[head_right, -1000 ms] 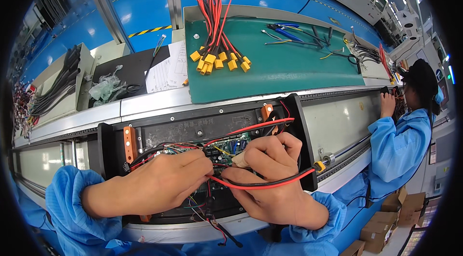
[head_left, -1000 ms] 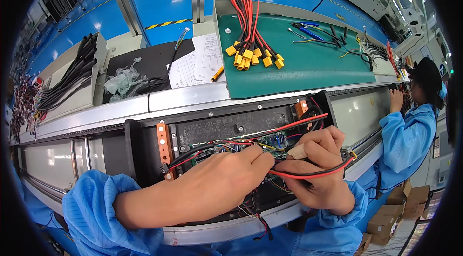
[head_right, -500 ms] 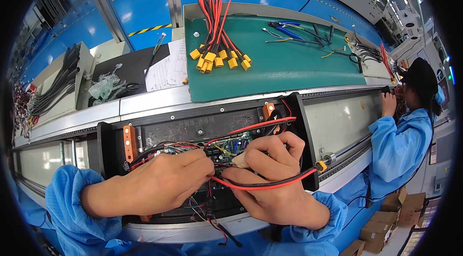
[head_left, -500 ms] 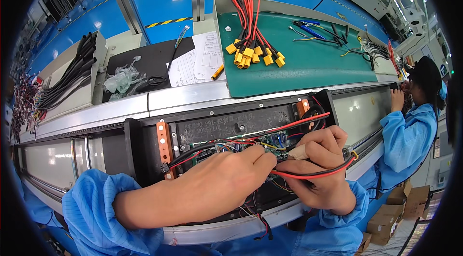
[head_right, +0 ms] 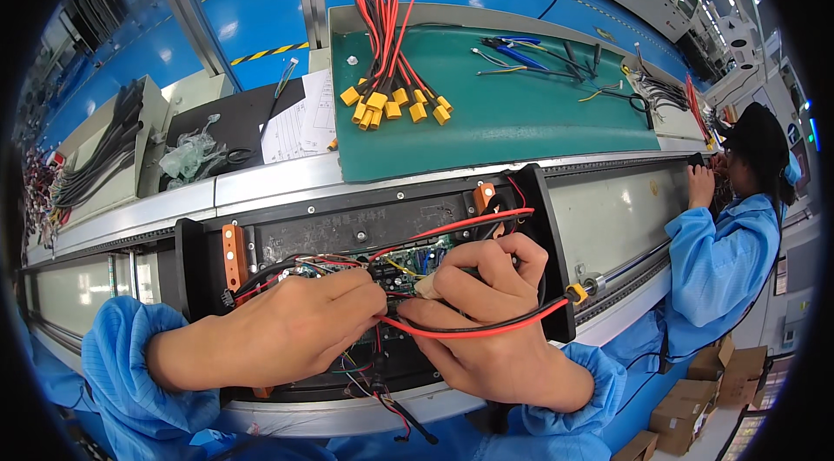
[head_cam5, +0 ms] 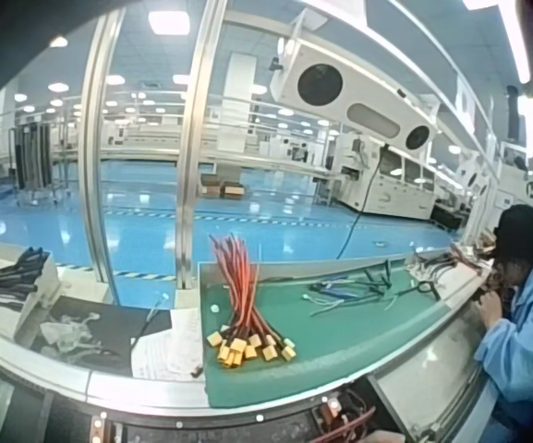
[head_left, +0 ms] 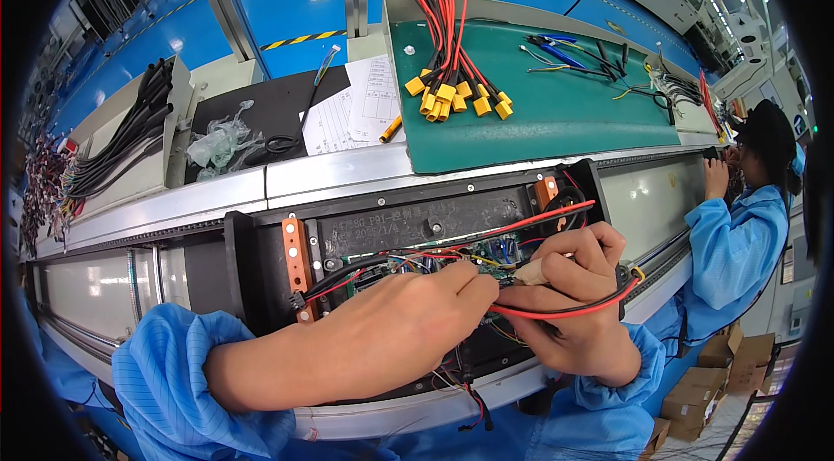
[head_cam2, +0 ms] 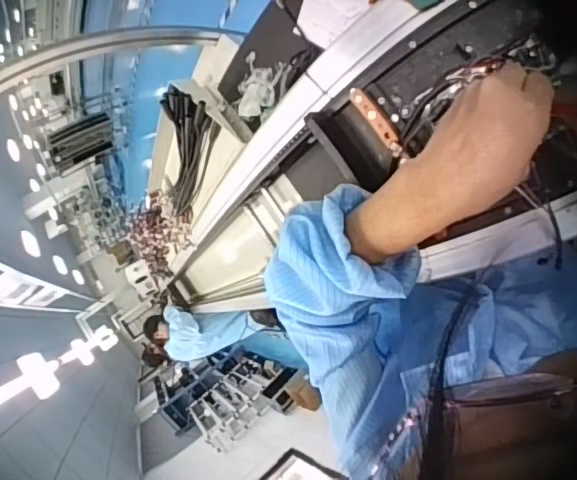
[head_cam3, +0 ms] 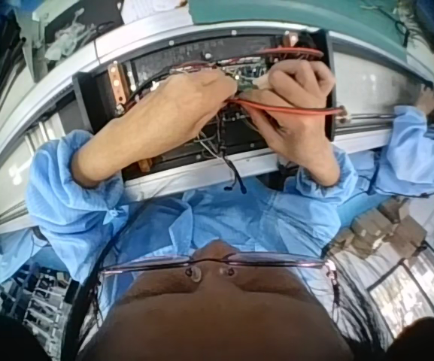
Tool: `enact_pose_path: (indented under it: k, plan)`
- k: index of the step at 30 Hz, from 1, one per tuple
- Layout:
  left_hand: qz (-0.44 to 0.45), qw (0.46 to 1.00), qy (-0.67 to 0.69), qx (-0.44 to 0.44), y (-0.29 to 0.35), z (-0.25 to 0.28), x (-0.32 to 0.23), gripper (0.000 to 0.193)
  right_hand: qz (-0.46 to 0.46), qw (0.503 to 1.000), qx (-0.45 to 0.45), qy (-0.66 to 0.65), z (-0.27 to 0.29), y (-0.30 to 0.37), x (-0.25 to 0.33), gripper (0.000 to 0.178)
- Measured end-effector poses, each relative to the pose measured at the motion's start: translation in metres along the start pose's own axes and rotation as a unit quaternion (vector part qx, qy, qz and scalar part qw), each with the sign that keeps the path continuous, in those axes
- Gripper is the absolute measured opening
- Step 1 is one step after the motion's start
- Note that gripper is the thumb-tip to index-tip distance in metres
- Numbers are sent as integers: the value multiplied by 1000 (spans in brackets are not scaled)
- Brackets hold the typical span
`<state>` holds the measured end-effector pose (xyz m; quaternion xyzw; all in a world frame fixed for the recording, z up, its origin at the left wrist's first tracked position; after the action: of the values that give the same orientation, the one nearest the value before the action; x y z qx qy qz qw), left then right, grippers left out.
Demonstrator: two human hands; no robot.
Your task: Connecting wire harnesses to internal circuit board components within a metal chassis at an assembly station.
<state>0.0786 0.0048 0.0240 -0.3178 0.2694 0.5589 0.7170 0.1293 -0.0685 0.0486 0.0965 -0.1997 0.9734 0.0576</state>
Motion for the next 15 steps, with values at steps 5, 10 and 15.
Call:
enact_pose_path:
  k: [5, 10, 15]
  plan:
    - [9, 1000, -24, 8, -1, 0, -1, 13, 1, 1000, 9, 0, 1, 1, 0, 21]
    - [14, 999, -43, 8, -1, 0, -1, 13, 3, 1000, 18, 3, 0, 1, 1, 18]
    - [13, 999, -38, 8, -1, 2, 0, 13, 1, 1000, 14, 3, 1, 1, 0, 17]
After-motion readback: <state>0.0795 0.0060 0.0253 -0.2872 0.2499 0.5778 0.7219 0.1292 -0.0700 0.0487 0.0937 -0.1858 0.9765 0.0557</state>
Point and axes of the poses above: each hand's wrist, its own y-axis away from the middle knuckle, its own z-axis out of the back of the hand, x = y × z, the point moved 9 cm from there along -y, towards the middle knuckle, and after that the axes turned 3 degrees about y, right-handed, at the moved point
